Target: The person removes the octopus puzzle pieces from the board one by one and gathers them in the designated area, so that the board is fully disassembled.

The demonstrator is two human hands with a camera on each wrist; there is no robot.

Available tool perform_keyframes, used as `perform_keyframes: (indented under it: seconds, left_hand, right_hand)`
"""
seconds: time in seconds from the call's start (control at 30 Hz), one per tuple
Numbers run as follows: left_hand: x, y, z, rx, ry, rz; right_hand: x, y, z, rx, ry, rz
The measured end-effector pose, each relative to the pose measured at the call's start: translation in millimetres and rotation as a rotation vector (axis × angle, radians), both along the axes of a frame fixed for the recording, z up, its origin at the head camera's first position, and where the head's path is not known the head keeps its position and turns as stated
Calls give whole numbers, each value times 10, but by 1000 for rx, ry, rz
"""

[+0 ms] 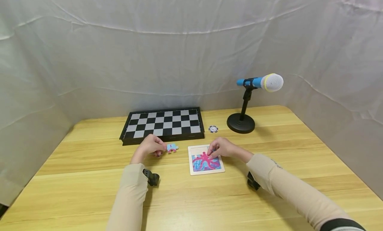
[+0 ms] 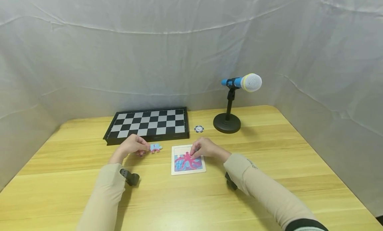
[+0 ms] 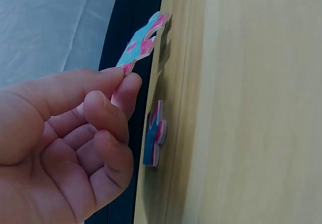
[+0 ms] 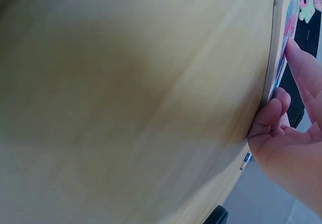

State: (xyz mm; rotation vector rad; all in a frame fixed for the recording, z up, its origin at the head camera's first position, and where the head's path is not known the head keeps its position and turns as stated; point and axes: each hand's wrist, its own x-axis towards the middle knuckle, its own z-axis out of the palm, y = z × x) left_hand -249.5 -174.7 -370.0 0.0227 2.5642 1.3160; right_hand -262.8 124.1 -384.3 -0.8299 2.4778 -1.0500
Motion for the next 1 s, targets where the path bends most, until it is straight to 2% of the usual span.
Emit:
perform_keyframes:
  seconds: [0.67, 1.0]
  left_hand:
    - [3, -9, 7, -77, -36, 53]
    - [15, -4, 63, -60, -33, 56]
  right_hand:
    - [20, -26, 12, 18, -11, -20]
    - [4, -1, 15, 12, 5, 13]
